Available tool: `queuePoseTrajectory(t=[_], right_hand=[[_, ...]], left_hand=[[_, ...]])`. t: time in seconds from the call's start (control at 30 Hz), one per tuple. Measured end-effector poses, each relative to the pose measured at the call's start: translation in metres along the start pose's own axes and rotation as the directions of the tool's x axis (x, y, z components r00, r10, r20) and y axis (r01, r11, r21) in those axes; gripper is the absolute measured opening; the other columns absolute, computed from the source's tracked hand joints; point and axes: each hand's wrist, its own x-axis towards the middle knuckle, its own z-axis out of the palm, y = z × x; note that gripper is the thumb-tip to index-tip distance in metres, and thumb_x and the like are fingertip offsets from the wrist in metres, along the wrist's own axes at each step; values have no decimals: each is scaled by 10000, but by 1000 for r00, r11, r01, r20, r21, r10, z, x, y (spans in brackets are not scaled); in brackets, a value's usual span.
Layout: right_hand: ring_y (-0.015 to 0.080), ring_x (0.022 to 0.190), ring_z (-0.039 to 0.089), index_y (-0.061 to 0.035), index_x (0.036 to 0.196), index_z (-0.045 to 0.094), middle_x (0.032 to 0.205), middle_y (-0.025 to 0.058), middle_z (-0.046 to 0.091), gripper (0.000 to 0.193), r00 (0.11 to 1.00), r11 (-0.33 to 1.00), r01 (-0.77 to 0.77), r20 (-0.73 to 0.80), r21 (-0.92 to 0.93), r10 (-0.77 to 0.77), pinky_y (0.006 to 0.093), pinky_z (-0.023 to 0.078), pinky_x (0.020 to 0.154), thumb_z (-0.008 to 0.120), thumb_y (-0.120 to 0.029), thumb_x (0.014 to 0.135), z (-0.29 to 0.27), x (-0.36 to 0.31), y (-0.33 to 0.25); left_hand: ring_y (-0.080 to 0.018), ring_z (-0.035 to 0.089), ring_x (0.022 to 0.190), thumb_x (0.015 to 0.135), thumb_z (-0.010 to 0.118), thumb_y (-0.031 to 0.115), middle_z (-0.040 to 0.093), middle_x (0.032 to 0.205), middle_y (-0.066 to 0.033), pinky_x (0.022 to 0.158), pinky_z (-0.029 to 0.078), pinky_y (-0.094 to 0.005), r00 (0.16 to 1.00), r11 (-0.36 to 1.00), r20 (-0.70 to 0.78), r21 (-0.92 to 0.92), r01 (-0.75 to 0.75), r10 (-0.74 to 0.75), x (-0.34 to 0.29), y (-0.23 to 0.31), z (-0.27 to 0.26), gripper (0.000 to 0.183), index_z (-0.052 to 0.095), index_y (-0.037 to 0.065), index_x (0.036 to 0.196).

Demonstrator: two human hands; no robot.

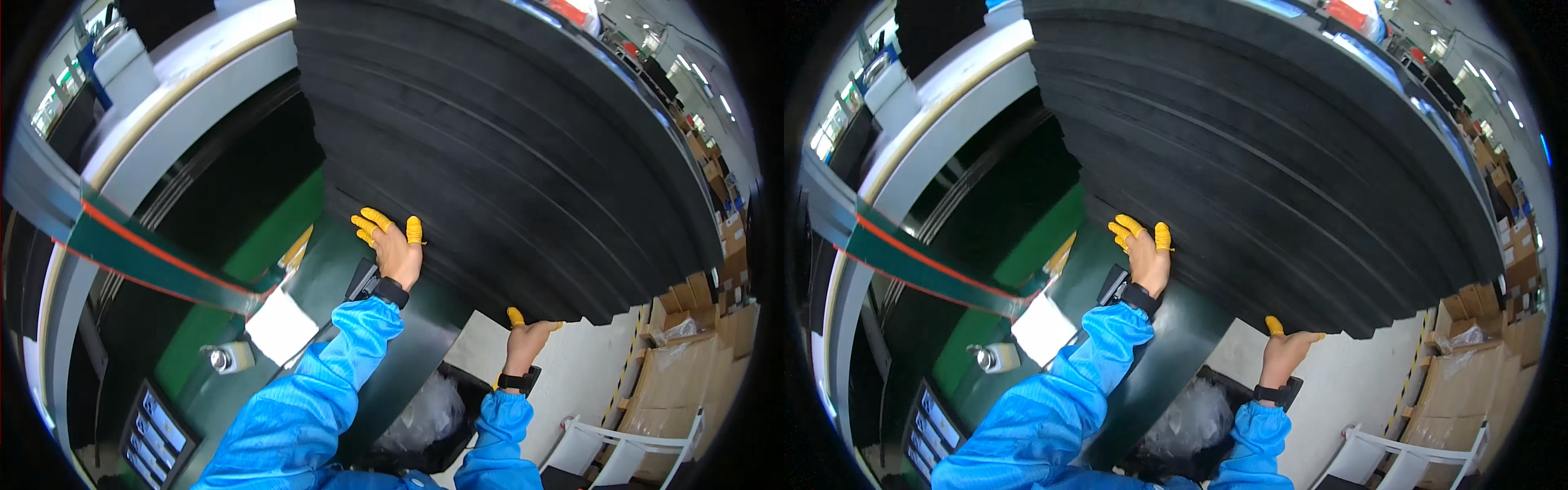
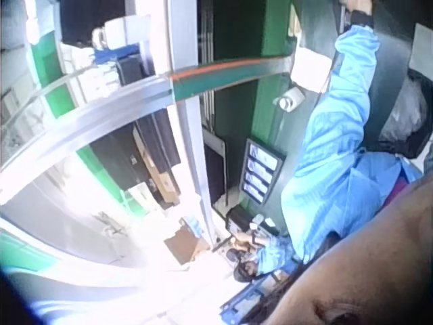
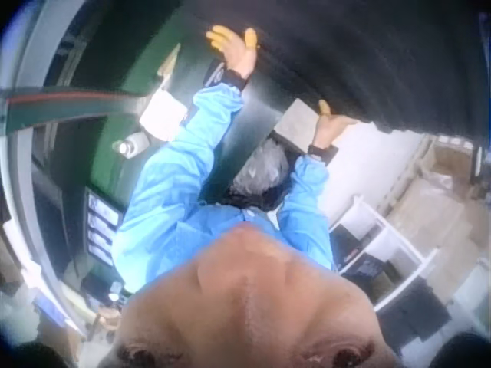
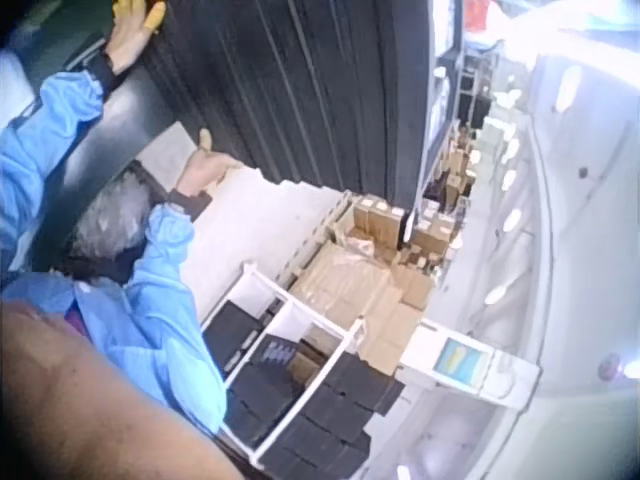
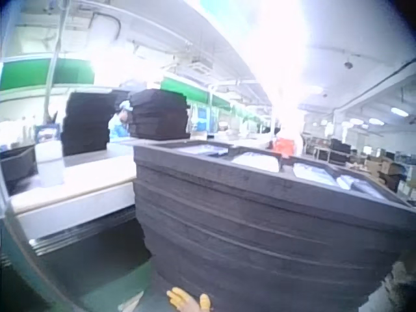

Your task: Cleaning and inspecting smartphones on an assembly line.

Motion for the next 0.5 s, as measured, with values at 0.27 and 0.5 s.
queuePoseTrajectory(t=[0.27, 0.5], right_hand=[[410, 871, 616, 166, 1227, 281, 915, 293, 601, 629, 998, 987, 23, -53, -159, -32, 402, 477, 775, 665, -10, 762, 54, 84, 15], [479, 946, 579, 124, 1106, 384, 972, 325, 593, 404, 988, 990, 105, -100, -97, -115, 436, 483, 799, 598, 16, 781, 76, 159, 8]], left_hand=[[-580, -65, 1335, 953, 346, 526, -87, 1393, -475, 1124, 16, -523, 964, 997, 255, -4, 74, -70, 69, 48, 41, 906, -52, -157, 1395], [-602, -52, 1323, 918, 376, 583, -131, 1409, -447, 1129, 42, -521, 933, 997, 353, -15, 79, -69, 122, 78, 90, 976, -78, -130, 1405]])
